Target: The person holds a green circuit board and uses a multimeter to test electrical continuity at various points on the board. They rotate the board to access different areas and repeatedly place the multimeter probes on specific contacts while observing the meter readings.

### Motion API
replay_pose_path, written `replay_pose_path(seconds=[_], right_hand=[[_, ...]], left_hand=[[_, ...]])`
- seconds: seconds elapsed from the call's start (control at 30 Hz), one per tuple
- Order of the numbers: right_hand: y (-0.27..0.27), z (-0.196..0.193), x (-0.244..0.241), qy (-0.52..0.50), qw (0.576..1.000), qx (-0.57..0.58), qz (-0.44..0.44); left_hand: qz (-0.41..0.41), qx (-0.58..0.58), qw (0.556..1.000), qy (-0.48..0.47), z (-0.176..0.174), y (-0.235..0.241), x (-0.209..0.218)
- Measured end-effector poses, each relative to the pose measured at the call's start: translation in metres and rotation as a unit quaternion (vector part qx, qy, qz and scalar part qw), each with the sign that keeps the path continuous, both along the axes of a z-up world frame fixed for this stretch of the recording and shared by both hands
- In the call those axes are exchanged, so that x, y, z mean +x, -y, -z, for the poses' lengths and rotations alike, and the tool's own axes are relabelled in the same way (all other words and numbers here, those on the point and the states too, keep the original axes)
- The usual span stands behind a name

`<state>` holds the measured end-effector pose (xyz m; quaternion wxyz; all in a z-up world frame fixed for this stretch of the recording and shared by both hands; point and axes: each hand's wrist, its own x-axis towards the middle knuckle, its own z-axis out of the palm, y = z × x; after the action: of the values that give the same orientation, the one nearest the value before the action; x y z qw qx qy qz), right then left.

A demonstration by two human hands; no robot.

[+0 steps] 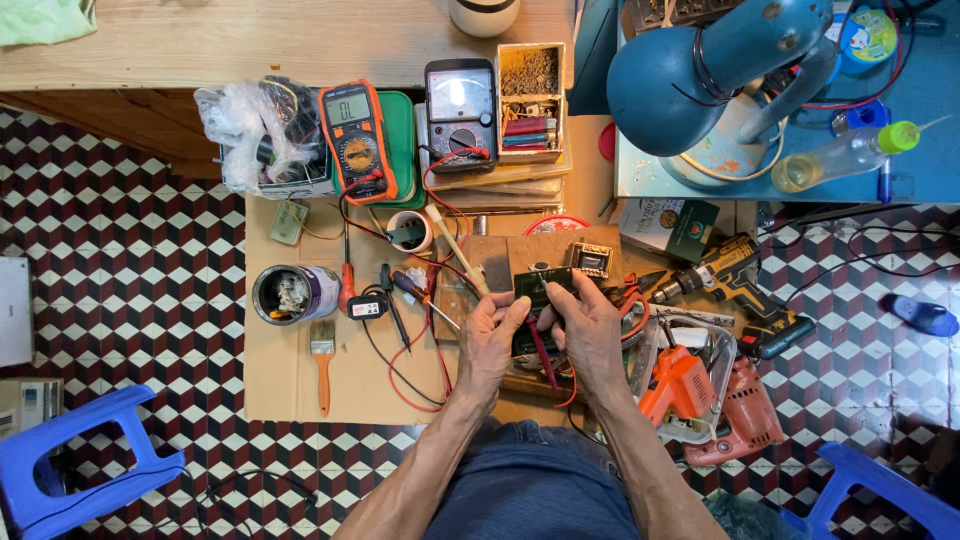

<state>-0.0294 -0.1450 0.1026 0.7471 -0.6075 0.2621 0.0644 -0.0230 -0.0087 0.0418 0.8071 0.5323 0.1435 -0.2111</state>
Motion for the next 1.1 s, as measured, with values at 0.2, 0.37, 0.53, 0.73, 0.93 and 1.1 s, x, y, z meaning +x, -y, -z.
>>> replay_pose_path(seconds=[0.2,0.37,0.53,0.73,0.93,1.1], right_hand=[[-0.002,0.003,0.002,0.004,1.0,0.008,0.007],[-0.003,0.006,0.004,-0.005,1.0,0.004,0.012],[-0.001,0.012,0.006,-0.006,1.0,0.027,0.015],[-0.006,0.011,0.011,-0.027,1.0,-0.004,0.015],[-0.005,0.023,0.011,-0.032,0.999,0.015,0.014],[-0.004,0.021,0.01,-0.039,0.999,0.008,0.015]], left_hand=[[0.0,0.003,1.0,-0.016,0.001,0.0,0.0],[-0.005,-0.001,1.0,-0.023,0.004,-0.002,0.003],[-0.007,-0.01,1.0,-0.028,0.008,-0.001,0.002],[-0.019,0.002,0.999,-0.038,0.007,0.0,0.004],[-0.023,0.015,0.999,-0.029,0.022,-0.001,0.003],[-0.028,0.026,0.999,-0.026,0.022,0.002,0.002]])
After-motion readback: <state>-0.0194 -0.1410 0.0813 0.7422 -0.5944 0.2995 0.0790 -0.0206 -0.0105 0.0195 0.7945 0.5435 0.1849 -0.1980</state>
